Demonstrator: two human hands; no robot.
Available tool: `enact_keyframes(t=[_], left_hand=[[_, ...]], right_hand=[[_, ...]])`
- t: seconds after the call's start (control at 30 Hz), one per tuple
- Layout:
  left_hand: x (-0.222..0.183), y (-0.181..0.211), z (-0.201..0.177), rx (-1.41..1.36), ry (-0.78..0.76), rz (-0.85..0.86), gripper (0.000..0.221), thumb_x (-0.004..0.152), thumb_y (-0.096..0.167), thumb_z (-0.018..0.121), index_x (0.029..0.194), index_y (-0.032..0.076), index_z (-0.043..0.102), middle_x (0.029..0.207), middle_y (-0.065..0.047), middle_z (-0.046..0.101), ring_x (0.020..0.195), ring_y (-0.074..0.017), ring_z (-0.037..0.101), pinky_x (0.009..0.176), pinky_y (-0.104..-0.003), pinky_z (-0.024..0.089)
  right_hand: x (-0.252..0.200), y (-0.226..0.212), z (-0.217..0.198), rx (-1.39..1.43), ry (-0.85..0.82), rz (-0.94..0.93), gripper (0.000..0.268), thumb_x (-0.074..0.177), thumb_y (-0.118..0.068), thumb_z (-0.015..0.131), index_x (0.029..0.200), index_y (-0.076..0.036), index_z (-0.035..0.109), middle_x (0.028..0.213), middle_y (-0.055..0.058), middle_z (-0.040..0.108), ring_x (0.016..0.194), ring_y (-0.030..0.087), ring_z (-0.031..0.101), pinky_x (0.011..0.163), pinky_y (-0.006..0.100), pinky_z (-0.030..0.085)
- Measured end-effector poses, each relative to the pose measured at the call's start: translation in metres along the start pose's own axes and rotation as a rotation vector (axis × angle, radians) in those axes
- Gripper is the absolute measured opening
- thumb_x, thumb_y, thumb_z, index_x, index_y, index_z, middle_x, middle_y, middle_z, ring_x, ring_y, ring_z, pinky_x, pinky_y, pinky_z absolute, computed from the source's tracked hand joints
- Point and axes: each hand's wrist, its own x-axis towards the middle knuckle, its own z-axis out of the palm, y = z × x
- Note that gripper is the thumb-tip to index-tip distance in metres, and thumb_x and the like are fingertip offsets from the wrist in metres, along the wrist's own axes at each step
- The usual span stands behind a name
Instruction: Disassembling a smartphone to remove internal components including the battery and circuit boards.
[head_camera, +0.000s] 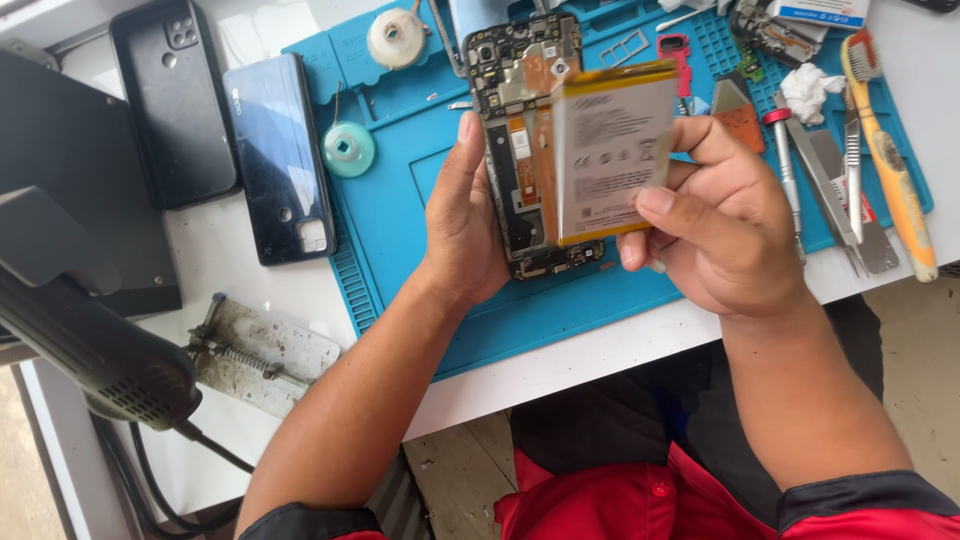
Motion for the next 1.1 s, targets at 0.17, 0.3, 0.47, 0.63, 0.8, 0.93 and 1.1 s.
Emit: enact_keyframes(t=[0.17,0.3,0.47,0.63,0.8,0.93,1.1], left_hand=[[-0.003,0.01,0.011,-0.013,0.011,-0.039,0.086,0.093,0.061,0.05,0.154,0.001,0.043,0.143,-0.029,0.058,0.122,-0.0396,0.065,0.104,-0.056,0.054],[-0.003,0.011,0.014,0.067,0.029,-0.036,0.088,0.09,0.064,0.05,0.155,0.004,0.043,0.143,-0.029,0.059,0.122,-0.0391,0.065,0.099,-0.051,0.056],[-0.003,0.012,0.016,0.05,0.027,-0.043,0.09,0.089,0.063,0.051,0.157,0.004,0.04,0.143,-0.03,0.058,0.12,-0.0382,0.066,0.092,-0.05,0.059],[-0.003,0.011,0.017,0.043,0.034,-0.052,0.091,0.089,0.063,0.051,0.157,0.004,0.04,0.144,-0.03,0.057,0.121,-0.0394,0.065,0.091,-0.051,0.058],[-0.003,0.01,0.015,-0.003,0.016,-0.045,0.089,0.091,0.062,0.049,0.159,0.005,0.037,0.145,-0.031,0.056,0.122,-0.0394,0.064,0.093,-0.052,0.058],[-0.003,0.011,0.016,0.001,0.024,-0.044,0.089,0.091,0.062,0.05,0.159,0.006,0.037,0.145,-0.031,0.056,0.122,-0.0396,0.064,0.094,-0.052,0.057],[-0.004,0.01,0.013,-0.003,0.009,-0.047,0.09,0.091,0.062,0.048,0.159,0.005,0.037,0.146,-0.03,0.055,0.122,-0.0389,0.064,0.091,-0.051,0.059]], right_hand=[[0.001,-0.011,-0.02,0.33,-0.296,-0.079,0.04,0.099,-0.014,0.074,0.129,-0.006,0.049,0.105,0.027,0.067,0.094,0.04,0.068,0.06,0.038,0.058],[-0.003,-0.038,-0.032,0.428,-0.398,-0.044,0.042,0.101,-0.031,0.087,0.13,-0.013,0.062,0.1,0.006,0.059,0.1,0.028,0.058,0.077,0.039,0.051],[-0.015,-0.058,-0.05,0.258,-0.404,-0.179,0.058,0.092,-0.036,0.085,0.135,-0.013,0.054,0.101,0.003,0.048,0.091,0.019,0.049,0.076,0.033,0.047],[-0.015,-0.079,-0.064,0.163,-0.386,-0.123,0.035,0.078,-0.033,0.071,0.106,-0.022,0.052,0.082,-0.007,0.039,0.066,0.009,0.04,0.06,0.024,0.04],[-0.018,-0.076,-0.074,0.23,-0.267,-0.103,0.036,0.07,-0.021,0.059,0.105,-0.018,0.052,0.081,-0.004,0.038,0.067,0.015,0.039,0.06,0.031,0.039],[-0.021,-0.073,-0.085,0.18,-0.133,-0.13,0.038,0.067,-0.021,0.057,0.105,-0.02,0.054,0.08,-0.004,0.037,0.067,0.014,0.037,0.06,0.03,0.035],[-0.023,-0.047,-0.195,-0.861,0.627,-0.429,0.047,0.124,-0.045,0.066,0.148,-0.008,0.051,0.088,0.0,0.043,0.08,0.011,0.047,0.082,0.027,0.049]])
